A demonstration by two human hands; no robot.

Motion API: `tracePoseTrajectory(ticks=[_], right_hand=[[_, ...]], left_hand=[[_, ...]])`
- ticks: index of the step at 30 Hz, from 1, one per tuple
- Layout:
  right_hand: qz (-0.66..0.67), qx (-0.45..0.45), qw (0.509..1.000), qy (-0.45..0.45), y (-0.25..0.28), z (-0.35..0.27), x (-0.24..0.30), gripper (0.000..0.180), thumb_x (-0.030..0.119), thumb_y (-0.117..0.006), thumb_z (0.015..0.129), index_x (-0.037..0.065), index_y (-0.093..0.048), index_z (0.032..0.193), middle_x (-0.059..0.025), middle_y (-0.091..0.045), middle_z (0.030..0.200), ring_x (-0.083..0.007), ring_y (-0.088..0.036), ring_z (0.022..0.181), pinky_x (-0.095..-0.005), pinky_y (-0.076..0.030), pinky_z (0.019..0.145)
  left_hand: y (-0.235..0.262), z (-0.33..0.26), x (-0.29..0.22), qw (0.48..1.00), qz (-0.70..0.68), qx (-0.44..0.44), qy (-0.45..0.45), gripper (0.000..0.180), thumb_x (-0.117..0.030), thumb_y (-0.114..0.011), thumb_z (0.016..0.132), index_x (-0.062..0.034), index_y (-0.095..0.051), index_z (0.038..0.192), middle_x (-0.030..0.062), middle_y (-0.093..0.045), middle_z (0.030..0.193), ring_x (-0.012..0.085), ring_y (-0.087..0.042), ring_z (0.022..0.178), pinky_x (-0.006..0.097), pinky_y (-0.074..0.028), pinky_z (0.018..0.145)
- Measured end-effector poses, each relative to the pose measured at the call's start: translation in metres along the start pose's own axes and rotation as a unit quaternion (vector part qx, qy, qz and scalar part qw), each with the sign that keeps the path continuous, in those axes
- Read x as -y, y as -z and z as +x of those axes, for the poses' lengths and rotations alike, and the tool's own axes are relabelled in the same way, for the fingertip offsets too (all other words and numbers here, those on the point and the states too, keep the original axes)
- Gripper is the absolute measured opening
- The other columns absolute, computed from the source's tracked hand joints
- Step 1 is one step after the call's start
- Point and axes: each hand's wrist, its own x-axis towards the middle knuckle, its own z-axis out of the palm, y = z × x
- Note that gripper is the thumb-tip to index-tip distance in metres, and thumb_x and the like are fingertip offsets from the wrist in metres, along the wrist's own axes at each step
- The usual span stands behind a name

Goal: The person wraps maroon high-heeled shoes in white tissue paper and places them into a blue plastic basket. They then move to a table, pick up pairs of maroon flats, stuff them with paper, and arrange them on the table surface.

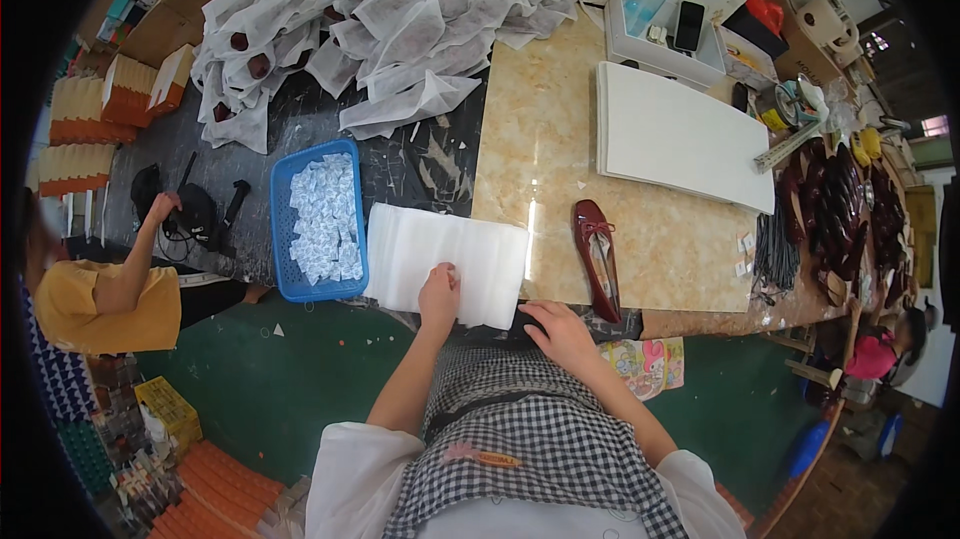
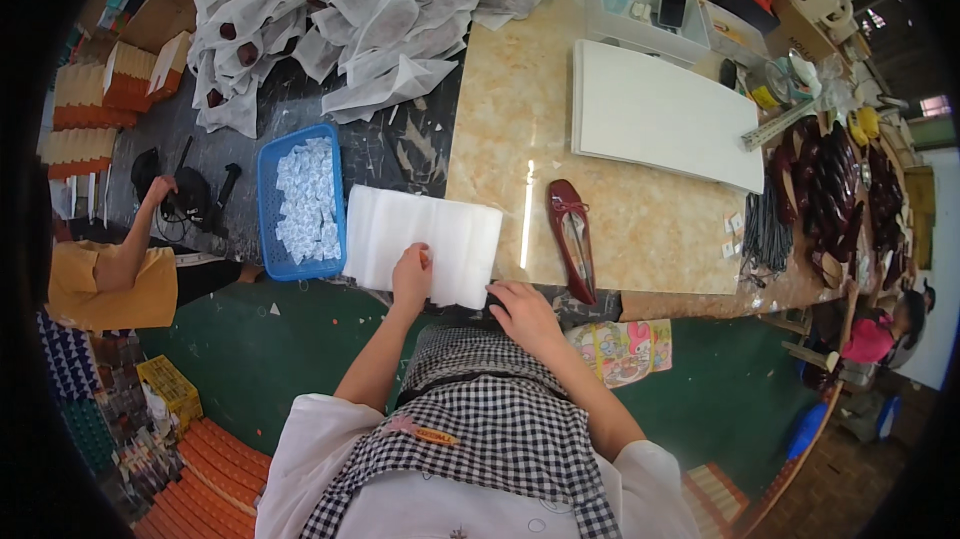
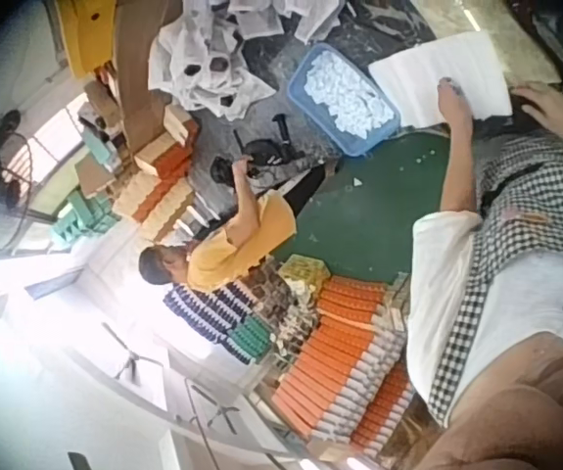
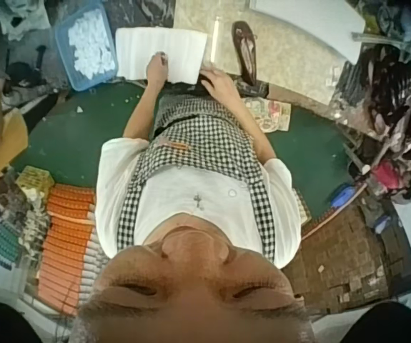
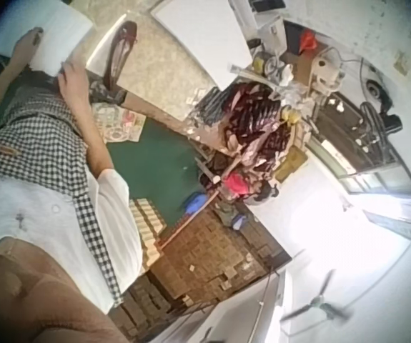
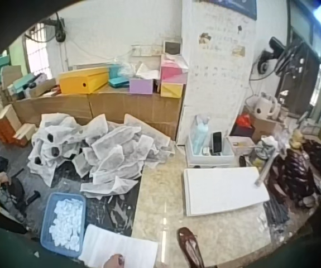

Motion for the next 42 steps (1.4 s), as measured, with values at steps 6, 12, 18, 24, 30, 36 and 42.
tracePoseTrajectory(ticks=[6, 12, 18, 24, 30, 36, 42], right_hand=[[-0.020, 0.007, 1.000, -0.005, 0.004, -0.010, -0.001, 0.032, 0.016, -0.061, 0.085, 0.007, -0.059, 0.116, -0.0117, -0.060, 0.114, -0.0307, -0.056, 0.104, -0.0394, -0.046, 0.089], [-0.021, -0.014, 0.999, 0.022, 0.002, -0.008, 0.003, 0.030, 0.014, -0.062, 0.082, 0.006, -0.061, 0.111, -0.0116, -0.061, 0.109, -0.0297, -0.058, 0.098, -0.0384, -0.048, 0.085], [-0.010, -0.023, 0.998, 0.061, -0.006, 0.004, 0.011, 0.032, 0.012, -0.063, 0.081, 0.006, -0.060, 0.113, -0.0114, -0.062, 0.107, -0.0295, -0.058, 0.098, -0.0376, -0.048, 0.084], [-0.156, -0.003, 0.975, 0.155, -0.056, 0.046, -0.004, 0.049, 0.010, -0.061, 0.080, 0.006, -0.049, 0.127, -0.0103, -0.049, 0.132, -0.0281, -0.044, 0.126, -0.0431, -0.037, 0.103], [-0.303, 0.056, 0.944, 0.119, -0.103, 0.063, -0.045, 0.058, 0.014, -0.061, 0.079, 0.007, -0.043, 0.134, -0.0056, -0.036, 0.145, -0.0256, -0.029, 0.137, -0.0506, -0.026, 0.110], [-0.224, 0.111, 0.966, 0.057, -0.075, 0.064, -0.029, 0.049, 0.023, -0.062, 0.083, 0.010, -0.051, 0.129, -0.0072, -0.043, 0.140, -0.0260, -0.034, 0.134, -0.0475, -0.028, 0.109], [0.301, 0.117, 0.938, -0.124, -0.013, 0.062, 0.051, 0.028, 0.030, -0.065, 0.087, 0.003, -0.065, 0.092, -0.0109, -0.066, 0.088, -0.0241, -0.061, 0.086, -0.0311, -0.047, 0.078]], left_hand=[[0.003, 0.007, 0.010, 0.999, -0.006, -0.039, 0.000, 0.015, -0.016, -0.068, 0.076, -0.0047, -0.063, 0.085, 0.0111, -0.061, 0.083, 0.0293, -0.062, 0.075, 0.039, -0.049, 0.067], [0.018, -0.004, -0.024, 0.992, -0.115, -0.038, -0.025, 0.023, -0.023, -0.072, 0.076, -0.0026, -0.062, 0.080, 0.0114, -0.065, 0.077, 0.0264, -0.063, 0.067, 0.037, -0.048, 0.062], [-0.004, -0.008, -0.026, 0.911, -0.386, 0.100, 0.107, 0.016, -0.014, -0.064, 0.081, -0.0030, -0.062, 0.092, 0.0043, -0.065, 0.079, 0.0118, -0.060, 0.068, 0.026, -0.046, 0.058], [0.002, -0.007, -0.015, 0.843, -0.494, 0.037, 0.209, 0.017, -0.018, -0.062, 0.085, -0.0024, -0.063, 0.093, -0.0011, -0.061, 0.077, 0.0075, -0.053, 0.068, 0.020, -0.042, 0.060], [0.071, 0.004, 0.027, 0.840, -0.466, -0.223, 0.168, 0.020, -0.021, -0.061, 0.090, -0.0031, -0.065, 0.084, -0.0046, -0.053, 0.068, 0.0039, -0.042, 0.058, 0.022, -0.033, 0.050], [0.151, -0.006, -0.016, 0.860, -0.475, -0.180, 0.046, 0.012, -0.012, -0.062, 0.088, -0.0007, -0.065, 0.085, -0.0007, -0.062, 0.078, 0.0054, -0.054, 0.068, 0.022, -0.041, 0.057], [0.077, -0.027, -0.073, 0.922, -0.382, 0.057, 0.035, 0.022, -0.014, -0.073, 0.078, -0.0049, -0.056, 0.067, -0.0079, -0.045, 0.059, 0.0019, -0.038, 0.056, 0.021, -0.029, 0.048]])
